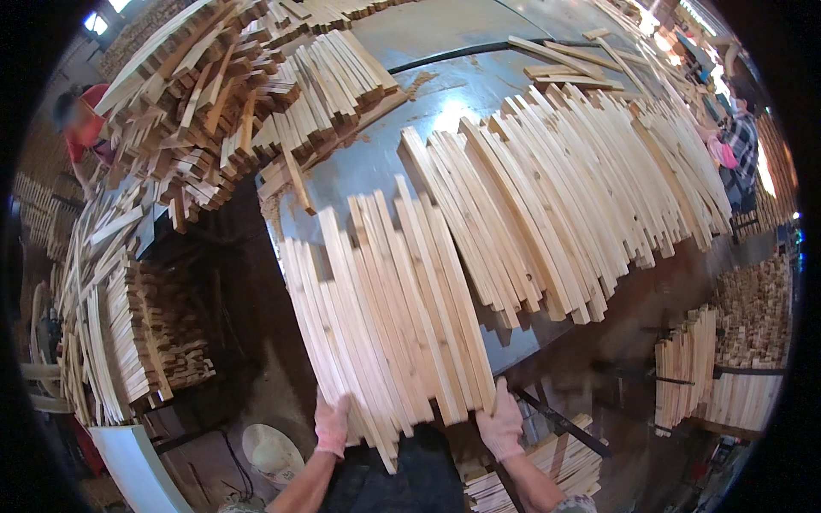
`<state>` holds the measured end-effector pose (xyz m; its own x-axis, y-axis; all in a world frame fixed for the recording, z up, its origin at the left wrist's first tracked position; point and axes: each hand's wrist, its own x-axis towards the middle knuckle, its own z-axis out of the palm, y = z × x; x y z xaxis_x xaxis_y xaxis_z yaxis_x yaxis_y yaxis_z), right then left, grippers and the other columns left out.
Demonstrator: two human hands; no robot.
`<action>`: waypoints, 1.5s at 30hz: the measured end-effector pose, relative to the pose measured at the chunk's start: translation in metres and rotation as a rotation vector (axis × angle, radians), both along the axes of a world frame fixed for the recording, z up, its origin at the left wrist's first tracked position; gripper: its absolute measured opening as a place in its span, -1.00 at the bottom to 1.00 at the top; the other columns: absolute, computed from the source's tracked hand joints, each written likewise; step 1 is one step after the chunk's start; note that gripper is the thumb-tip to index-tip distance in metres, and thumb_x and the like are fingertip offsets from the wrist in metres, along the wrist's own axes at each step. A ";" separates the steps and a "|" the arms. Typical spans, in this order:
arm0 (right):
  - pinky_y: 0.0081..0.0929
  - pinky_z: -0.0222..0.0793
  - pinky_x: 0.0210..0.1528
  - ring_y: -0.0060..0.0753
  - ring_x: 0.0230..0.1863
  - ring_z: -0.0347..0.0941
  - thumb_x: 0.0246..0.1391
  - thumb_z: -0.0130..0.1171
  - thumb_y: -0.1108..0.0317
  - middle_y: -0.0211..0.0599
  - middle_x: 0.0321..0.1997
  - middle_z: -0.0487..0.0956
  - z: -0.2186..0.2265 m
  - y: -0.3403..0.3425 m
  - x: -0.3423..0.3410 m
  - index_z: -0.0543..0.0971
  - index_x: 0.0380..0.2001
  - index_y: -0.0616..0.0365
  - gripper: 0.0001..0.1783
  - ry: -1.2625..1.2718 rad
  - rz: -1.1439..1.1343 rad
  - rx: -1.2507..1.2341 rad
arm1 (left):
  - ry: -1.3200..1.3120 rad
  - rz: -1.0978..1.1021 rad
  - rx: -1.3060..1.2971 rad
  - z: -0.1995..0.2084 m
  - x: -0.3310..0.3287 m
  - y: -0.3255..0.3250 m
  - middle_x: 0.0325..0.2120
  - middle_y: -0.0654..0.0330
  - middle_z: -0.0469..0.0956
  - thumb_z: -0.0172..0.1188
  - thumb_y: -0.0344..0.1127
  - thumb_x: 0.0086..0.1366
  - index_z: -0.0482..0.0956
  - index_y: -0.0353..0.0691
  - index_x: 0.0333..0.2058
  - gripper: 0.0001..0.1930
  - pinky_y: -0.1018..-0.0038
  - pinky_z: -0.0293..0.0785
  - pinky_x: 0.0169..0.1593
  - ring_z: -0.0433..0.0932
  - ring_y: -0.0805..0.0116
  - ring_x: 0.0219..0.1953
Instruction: The person repeatedly picks up bundles of light-colored wooden planks from a metal table and places them onto a moving conveyor belt. The person aligns the planks on the belt and continues the cycle of picking and placing throughout the clip.
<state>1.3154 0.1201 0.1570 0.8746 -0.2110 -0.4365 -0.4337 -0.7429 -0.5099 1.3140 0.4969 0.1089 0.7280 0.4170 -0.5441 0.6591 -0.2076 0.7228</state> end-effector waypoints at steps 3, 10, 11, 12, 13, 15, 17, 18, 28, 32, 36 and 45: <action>0.02 0.42 0.34 0.31 0.26 0.50 0.11 0.43 0.08 0.27 0.21 0.58 0.036 -0.025 -0.005 0.28 0.52 0.34 0.01 0.174 0.185 0.040 | -0.125 0.195 -0.132 -0.016 -0.048 -0.001 0.05 0.01 0.72 0.39 -0.21 0.42 0.53 -0.49 0.25 -0.43 0.38 0.56 0.17 0.66 0.30 0.06; 0.00 0.34 0.46 0.31 0.37 0.42 0.18 0.38 0.04 0.31 0.34 0.53 -0.043 -0.022 0.091 0.30 0.50 0.39 -0.02 -0.244 0.170 0.038 | 0.049 0.287 -0.184 -0.044 -0.005 0.029 -0.09 0.13 0.68 0.40 0.01 0.41 0.61 -0.36 0.08 -0.47 0.35 0.54 0.08 0.60 0.33 -0.09; 0.00 0.33 0.47 0.32 0.37 0.42 0.18 0.38 0.03 0.31 0.34 0.53 -0.044 -0.007 0.100 0.30 0.51 0.39 -0.02 -0.221 0.130 0.019 | -0.012 0.309 -0.191 -0.038 0.005 0.018 0.01 0.09 0.66 0.40 0.04 0.41 0.54 -0.35 0.19 -0.39 0.32 0.52 0.15 0.60 0.29 0.00; 0.00 0.32 0.47 0.33 0.38 0.42 0.18 0.37 0.03 0.31 0.35 0.53 -0.044 0.007 0.107 0.29 0.51 0.39 -0.02 -0.198 0.089 -0.001 | -0.074 0.330 -0.198 -0.032 0.011 0.010 0.11 0.06 0.63 0.39 0.06 0.41 0.48 -0.34 0.31 -0.30 0.29 0.51 0.23 0.59 0.25 0.08; 0.00 0.32 0.48 0.33 0.38 0.41 0.19 0.37 0.02 0.30 0.35 0.53 -0.045 0.015 0.108 0.29 0.51 0.39 -0.02 -0.175 0.048 -0.023 | -0.112 0.294 -0.353 -0.025 0.015 0.007 0.32 0.03 0.48 0.36 0.06 0.43 0.19 -0.25 0.53 -0.12 0.23 0.39 0.40 0.50 0.17 0.26; -0.01 0.35 0.44 0.29 0.36 0.45 0.19 0.36 -0.03 0.30 0.33 0.55 -0.058 0.010 0.103 0.38 0.46 0.38 -0.06 -0.220 -0.040 0.071 | -0.086 0.268 -0.593 -0.033 0.012 0.012 0.28 0.08 0.52 0.34 0.03 0.45 0.25 -0.23 0.51 -0.18 0.25 0.40 0.39 0.51 0.21 0.25; -0.02 0.38 0.41 0.27 0.34 0.47 0.19 0.36 -0.06 0.30 0.30 0.56 -0.056 0.017 0.113 0.44 0.42 0.35 -0.11 -0.139 -0.093 0.073 | -0.020 0.262 -0.655 -0.026 0.008 0.014 0.26 0.11 0.55 0.39 -0.05 0.41 0.28 -0.22 0.50 -0.19 0.23 0.44 0.37 0.53 0.21 0.23; -0.03 0.41 0.38 0.27 0.34 0.49 0.22 0.33 -0.11 0.30 0.27 0.59 -0.027 0.030 0.122 0.51 0.37 0.29 -0.17 -0.045 -0.079 0.028 | 0.009 0.264 -0.678 -0.023 0.007 0.020 0.25 0.12 0.56 0.41 -0.08 0.40 0.29 -0.22 0.49 -0.20 0.22 0.46 0.36 0.55 0.20 0.22; 0.05 0.50 0.23 0.24 0.18 0.59 0.27 0.16 -0.34 0.15 0.07 0.71 -0.015 0.076 0.111 0.71 0.12 0.11 -0.26 0.060 0.010 -0.151 | 0.121 0.252 -0.795 0.030 -0.022 0.057 0.07 0.13 0.69 0.57 -0.41 0.16 0.52 -0.36 0.27 -0.30 0.26 0.59 0.25 0.67 0.26 0.05; 0.01 0.50 0.19 0.25 0.11 0.62 0.32 0.15 -0.28 0.14 0.06 0.71 -0.042 0.066 0.092 0.74 0.03 0.16 -0.32 -0.055 -0.068 -0.169 | 0.082 0.196 -0.785 0.062 -0.028 0.058 0.11 0.11 0.67 0.65 -0.29 0.15 0.49 -0.38 0.30 -0.22 0.28 0.58 0.25 0.64 0.30 0.09; -0.04 0.51 0.17 0.19 0.10 0.64 0.37 0.16 -0.22 0.12 0.03 0.72 -0.026 0.071 0.082 0.73 0.03 0.22 -0.34 -0.152 -0.065 -0.064 | 0.001 0.185 -0.671 0.075 -0.060 0.067 0.11 0.08 0.67 0.70 -0.18 0.12 0.48 -0.41 0.29 -0.16 0.31 0.56 0.27 0.63 0.30 0.10; -0.04 0.47 0.01 0.17 -0.11 0.59 0.33 0.22 -0.26 0.08 -0.15 0.68 0.068 0.198 0.080 0.72 -0.08 0.26 -0.33 -0.401 0.157 0.159 | -0.249 0.374 -0.582 0.176 -0.165 0.144 0.08 0.13 0.67 0.69 -0.25 0.11 0.49 -0.39 0.26 -0.20 0.36 0.54 0.29 0.62 0.37 0.11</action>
